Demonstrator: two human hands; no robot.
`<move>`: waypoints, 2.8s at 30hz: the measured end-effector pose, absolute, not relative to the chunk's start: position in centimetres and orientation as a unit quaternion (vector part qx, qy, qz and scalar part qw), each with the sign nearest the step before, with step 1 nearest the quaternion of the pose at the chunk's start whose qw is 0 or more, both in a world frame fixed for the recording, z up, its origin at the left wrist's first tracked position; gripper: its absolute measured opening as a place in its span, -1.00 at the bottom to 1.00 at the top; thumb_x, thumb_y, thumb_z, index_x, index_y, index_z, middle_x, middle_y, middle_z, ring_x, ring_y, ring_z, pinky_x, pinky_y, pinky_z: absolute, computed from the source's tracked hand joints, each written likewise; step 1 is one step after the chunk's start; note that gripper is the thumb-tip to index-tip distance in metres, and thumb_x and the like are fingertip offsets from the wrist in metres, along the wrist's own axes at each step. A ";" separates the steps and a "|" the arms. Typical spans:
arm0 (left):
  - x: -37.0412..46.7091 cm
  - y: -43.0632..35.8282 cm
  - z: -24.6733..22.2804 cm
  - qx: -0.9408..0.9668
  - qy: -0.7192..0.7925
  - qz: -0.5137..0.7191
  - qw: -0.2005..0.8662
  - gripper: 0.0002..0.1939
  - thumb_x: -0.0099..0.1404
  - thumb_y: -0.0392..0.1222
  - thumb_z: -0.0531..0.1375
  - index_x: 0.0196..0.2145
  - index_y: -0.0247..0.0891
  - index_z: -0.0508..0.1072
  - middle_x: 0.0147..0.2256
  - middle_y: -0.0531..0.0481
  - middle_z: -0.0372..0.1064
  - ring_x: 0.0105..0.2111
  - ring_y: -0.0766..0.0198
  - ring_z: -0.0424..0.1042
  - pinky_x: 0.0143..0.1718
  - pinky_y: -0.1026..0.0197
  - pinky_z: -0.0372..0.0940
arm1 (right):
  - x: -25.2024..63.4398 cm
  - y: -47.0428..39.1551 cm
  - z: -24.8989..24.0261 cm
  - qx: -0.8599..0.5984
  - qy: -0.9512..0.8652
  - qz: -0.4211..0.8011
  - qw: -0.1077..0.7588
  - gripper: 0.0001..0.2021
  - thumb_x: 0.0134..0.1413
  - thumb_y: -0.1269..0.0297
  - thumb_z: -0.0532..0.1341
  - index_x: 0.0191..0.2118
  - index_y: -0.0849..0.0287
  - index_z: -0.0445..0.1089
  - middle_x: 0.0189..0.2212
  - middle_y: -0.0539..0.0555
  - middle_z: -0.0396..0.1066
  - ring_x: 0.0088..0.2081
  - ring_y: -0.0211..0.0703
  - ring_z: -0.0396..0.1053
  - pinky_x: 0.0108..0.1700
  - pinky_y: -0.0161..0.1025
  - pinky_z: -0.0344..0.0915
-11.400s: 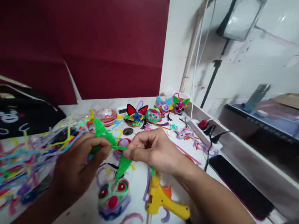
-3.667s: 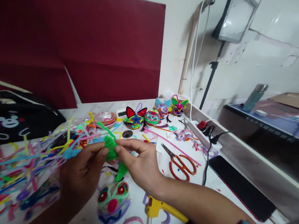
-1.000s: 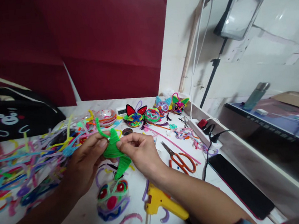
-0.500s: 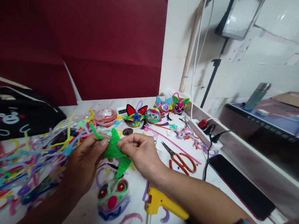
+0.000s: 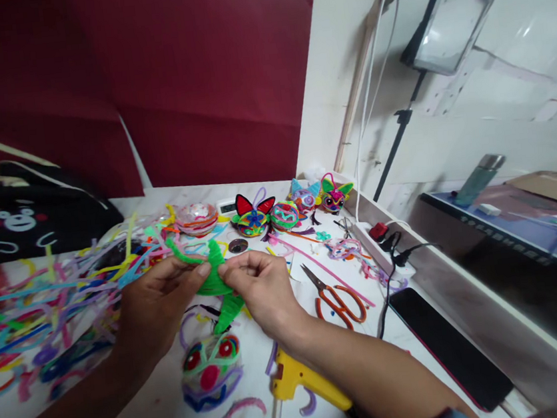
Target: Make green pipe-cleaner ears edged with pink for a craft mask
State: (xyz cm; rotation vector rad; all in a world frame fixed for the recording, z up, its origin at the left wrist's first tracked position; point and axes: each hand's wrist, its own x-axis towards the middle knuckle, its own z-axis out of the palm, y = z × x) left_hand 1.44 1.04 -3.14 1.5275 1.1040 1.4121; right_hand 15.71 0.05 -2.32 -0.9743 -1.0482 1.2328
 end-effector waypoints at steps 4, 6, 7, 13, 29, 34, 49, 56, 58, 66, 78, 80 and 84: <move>1.5 0.7 -3.2 0.637 0.476 0.539 0.277 -0.83 0.19 -0.08 0.25 -0.33 -0.22 0.51 -0.43 0.07 0.55 -0.41 0.26 0.54 -0.40 0.33 0.36 | 15.5 0.0 -2.4 -0.424 -0.440 0.531 0.587 -0.85 -0.25 0.25 0.37 -0.55 0.22 0.47 -0.65 -0.07 0.36 -0.60 -0.37 0.18 -0.52 -0.35 0.11; 1.3 0.6 -3.2 0.676 0.491 0.524 0.167 -0.86 0.21 -0.10 0.23 -0.35 -0.20 0.51 -0.44 0.08 0.54 -0.43 0.27 0.52 -0.39 0.33 0.34 | 15.4 0.0 -2.4 -0.426 -0.436 0.533 0.587 -0.86 -0.25 0.26 0.37 -0.55 0.22 0.47 -0.65 -0.07 0.37 -0.60 -0.37 0.18 -0.51 -0.35 0.11; 1.3 0.6 -3.2 0.697 0.487 0.514 0.112 -0.87 0.21 -0.12 0.22 -0.36 -0.20 0.51 -0.44 0.08 0.54 -0.43 0.28 0.52 -0.36 0.32 0.33 | 15.4 0.0 -2.5 -0.426 -0.435 0.535 0.586 -0.86 -0.25 0.26 0.37 -0.54 0.22 0.47 -0.65 -0.07 0.37 -0.60 -0.37 0.18 -0.51 -0.35 0.12; 0.7 0.7 -2.4 0.740 0.452 0.496 0.049 -0.89 0.21 -0.18 0.20 -0.32 -0.20 0.52 -0.36 0.06 0.54 -0.40 0.27 0.49 -0.27 0.30 0.32 | 15.5 0.2 -2.6 -0.421 -0.434 0.539 0.586 -0.84 -0.26 0.25 0.38 -0.54 0.23 0.47 -0.65 -0.06 0.38 -0.60 -0.36 0.20 -0.50 -0.33 0.15; 1.1 1.8 -1.6 0.469 0.337 0.514 0.635 -0.84 0.06 -0.16 0.36 -0.46 -0.27 0.49 -0.54 0.11 0.42 -0.53 0.40 0.37 -0.49 0.40 0.27 | 15.8 0.2 -2.5 -0.424 -0.460 0.531 0.572 -0.86 -0.22 0.26 0.35 -0.53 0.23 0.46 -0.66 -0.08 0.33 -0.59 -0.37 0.19 -0.48 -0.34 0.13; 1.1 1.9 -2.0 0.492 0.349 0.500 0.622 -0.82 0.13 -0.10 0.32 -0.44 -0.29 0.51 -0.54 0.09 0.41 -0.50 0.38 0.37 -0.44 0.37 0.28 | 15.9 0.2 -2.5 -0.423 -0.461 0.532 0.571 -0.88 -0.23 0.29 0.33 -0.55 0.22 0.45 -0.67 -0.09 0.32 -0.60 -0.38 0.17 -0.50 -0.35 0.11; 1.4 1.6 -3.4 0.576 0.428 0.550 0.427 -0.83 0.14 -0.07 0.29 -0.43 -0.23 0.53 -0.48 0.10 0.48 -0.45 0.33 0.40 -0.43 0.36 0.25 | 15.6 0.1 -2.6 -0.426 -0.456 0.539 0.566 -0.88 -0.26 0.31 0.35 -0.50 0.22 0.46 -0.66 -0.08 0.35 -0.60 -0.37 0.20 -0.50 -0.35 0.12; 1.4 1.5 -3.1 0.564 0.431 0.556 0.433 -0.85 0.10 -0.10 0.33 -0.45 -0.23 0.53 -0.50 0.11 0.47 -0.48 0.37 0.39 -0.44 0.38 0.25 | 16.2 0.3 -2.4 -0.397 -0.486 0.551 0.550 -0.82 -0.15 0.20 0.34 -0.45 0.21 0.47 -0.60 -0.05 0.39 -0.56 -0.33 0.26 -0.42 -0.30 0.21; 1.4 1.5 -3.0 0.557 0.417 0.550 0.462 -0.85 0.09 -0.11 0.33 -0.45 -0.24 0.53 -0.50 0.11 0.46 -0.47 0.37 0.39 -0.43 0.38 0.26 | 16.3 0.4 -2.5 -0.397 -0.485 0.550 0.551 -0.83 -0.14 0.20 0.33 -0.46 0.21 0.47 -0.60 -0.05 0.39 -0.55 -0.32 0.27 -0.40 -0.29 0.22; 1.6 1.1 -2.0 0.470 0.365 0.540 0.595 -0.80 0.14 -0.07 0.24 -0.52 -0.24 0.48 -0.55 0.07 0.41 -0.52 0.30 0.38 -0.44 0.30 0.32 | 16.5 0.7 -2.3 -0.386 -0.473 0.562 0.557 -0.79 -0.20 0.16 0.37 -0.50 0.23 0.48 -0.64 -0.05 0.38 -0.58 -0.35 0.25 -0.45 -0.31 0.17; 1.3 1.1 -2.6 0.539 0.424 0.540 0.488 -0.89 0.02 -0.22 0.34 -0.42 -0.22 0.54 -0.51 0.12 0.48 -0.43 0.29 0.47 -0.39 0.33 0.32 | 16.6 0.7 -2.3 -0.381 -0.480 0.561 0.556 -0.77 -0.20 0.14 0.38 -0.50 0.22 0.48 -0.64 -0.05 0.36 -0.58 -0.35 0.24 -0.46 -0.32 0.15; 1.3 1.1 -2.6 0.542 0.421 0.541 0.487 -0.91 0.04 -0.22 0.34 -0.42 -0.21 0.53 -0.52 0.13 0.47 -0.43 0.30 0.47 -0.40 0.34 0.32 | 16.6 0.7 -2.3 -0.382 -0.487 0.556 0.554 -0.77 -0.19 0.14 0.37 -0.50 0.22 0.48 -0.65 -0.05 0.36 -0.58 -0.35 0.24 -0.46 -0.32 0.15; 1.4 1.3 -2.7 0.537 0.411 0.532 0.510 -0.93 0.07 -0.22 0.33 -0.44 -0.22 0.52 -0.53 0.13 0.46 -0.45 0.32 0.47 -0.43 0.36 0.34 | 16.6 0.7 -2.3 -0.395 -0.501 0.541 0.547 -0.79 -0.17 0.16 0.36 -0.49 0.23 0.48 -0.64 -0.04 0.37 -0.57 -0.34 0.25 -0.45 -0.32 0.16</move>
